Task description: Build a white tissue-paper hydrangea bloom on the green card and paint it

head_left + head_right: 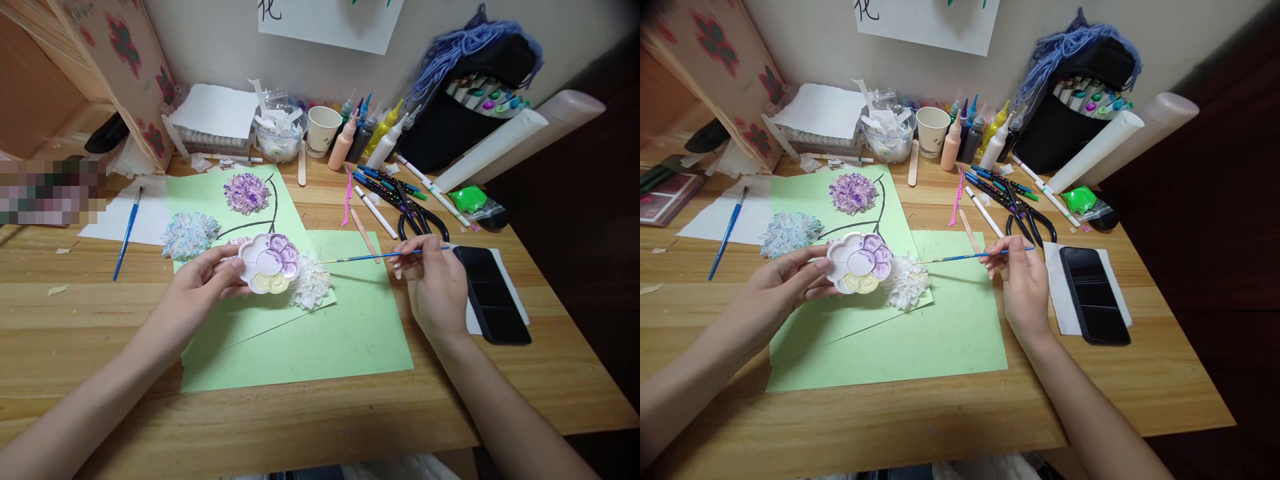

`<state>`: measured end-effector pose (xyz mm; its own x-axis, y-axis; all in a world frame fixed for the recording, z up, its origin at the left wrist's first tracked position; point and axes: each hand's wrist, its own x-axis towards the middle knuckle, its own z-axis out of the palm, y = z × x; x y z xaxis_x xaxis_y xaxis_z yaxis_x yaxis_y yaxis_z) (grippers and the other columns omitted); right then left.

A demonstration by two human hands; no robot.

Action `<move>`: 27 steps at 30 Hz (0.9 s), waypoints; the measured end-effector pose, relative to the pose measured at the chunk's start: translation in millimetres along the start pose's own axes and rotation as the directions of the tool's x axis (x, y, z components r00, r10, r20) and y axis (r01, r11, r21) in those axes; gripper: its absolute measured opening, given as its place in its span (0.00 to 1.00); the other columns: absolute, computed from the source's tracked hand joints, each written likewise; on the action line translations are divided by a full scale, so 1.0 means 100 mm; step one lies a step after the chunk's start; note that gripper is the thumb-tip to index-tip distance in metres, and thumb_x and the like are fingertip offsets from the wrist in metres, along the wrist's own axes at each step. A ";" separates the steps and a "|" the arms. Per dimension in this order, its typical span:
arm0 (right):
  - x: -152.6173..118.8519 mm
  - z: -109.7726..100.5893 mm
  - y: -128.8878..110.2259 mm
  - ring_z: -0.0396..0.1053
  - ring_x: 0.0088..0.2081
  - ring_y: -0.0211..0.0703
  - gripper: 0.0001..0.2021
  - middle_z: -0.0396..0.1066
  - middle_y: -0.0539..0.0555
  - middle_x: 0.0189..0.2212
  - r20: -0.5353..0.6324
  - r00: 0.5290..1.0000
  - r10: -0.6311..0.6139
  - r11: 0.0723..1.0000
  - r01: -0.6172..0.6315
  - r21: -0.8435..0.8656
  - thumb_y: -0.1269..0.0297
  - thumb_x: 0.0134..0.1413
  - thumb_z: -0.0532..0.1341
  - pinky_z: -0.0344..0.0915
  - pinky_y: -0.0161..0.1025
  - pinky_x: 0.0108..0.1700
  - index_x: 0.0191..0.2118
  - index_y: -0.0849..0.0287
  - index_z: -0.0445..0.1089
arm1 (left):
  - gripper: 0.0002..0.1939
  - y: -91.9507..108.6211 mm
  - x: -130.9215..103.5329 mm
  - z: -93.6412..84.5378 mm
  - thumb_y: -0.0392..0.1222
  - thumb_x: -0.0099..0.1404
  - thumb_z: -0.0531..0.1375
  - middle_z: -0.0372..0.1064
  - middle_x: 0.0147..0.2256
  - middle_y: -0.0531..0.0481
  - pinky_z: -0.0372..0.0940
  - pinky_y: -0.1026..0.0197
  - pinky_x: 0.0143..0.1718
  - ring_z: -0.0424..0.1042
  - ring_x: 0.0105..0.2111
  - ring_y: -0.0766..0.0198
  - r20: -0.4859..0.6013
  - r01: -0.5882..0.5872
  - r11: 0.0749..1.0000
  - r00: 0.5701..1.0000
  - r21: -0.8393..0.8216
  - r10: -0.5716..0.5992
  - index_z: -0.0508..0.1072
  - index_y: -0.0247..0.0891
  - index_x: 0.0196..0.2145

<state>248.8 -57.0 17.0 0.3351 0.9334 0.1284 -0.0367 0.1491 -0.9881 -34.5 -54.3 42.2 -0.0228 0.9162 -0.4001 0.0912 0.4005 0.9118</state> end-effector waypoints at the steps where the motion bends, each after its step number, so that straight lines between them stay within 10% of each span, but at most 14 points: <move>1: 0.01 0.00 0.00 0.66 0.25 0.34 0.16 0.66 0.51 0.25 -0.008 1.000 0.002 1.000 -0.002 0.000 0.53 0.57 0.55 0.61 0.31 0.23 0.26 0.59 0.67 | 0.20 0.00 0.00 0.00 0.48 0.57 0.63 0.73 0.40 0.49 0.73 0.64 0.38 0.74 0.34 0.64 0.003 0.002 1.000 1.000 -0.006 -0.002 0.71 0.37 0.45; 27: 0.03 -0.04 0.00 0.66 0.26 0.34 0.16 0.66 0.51 0.26 -0.005 0.999 -0.035 0.999 0.034 -0.037 0.53 0.58 0.54 0.60 0.31 0.23 0.27 0.59 0.67 | 0.19 0.01 -0.01 0.00 0.47 0.56 0.63 0.73 0.38 0.50 0.73 0.66 0.37 0.74 0.32 0.67 0.005 0.018 0.999 1.000 -0.032 -0.018 0.71 0.37 0.45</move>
<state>253.8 -55.5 17.0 0.3405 0.9262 0.1620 0.0099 0.1688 -0.9856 -34.1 -55.1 43.7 -0.0197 0.9087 -0.4170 0.0587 0.4174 0.9068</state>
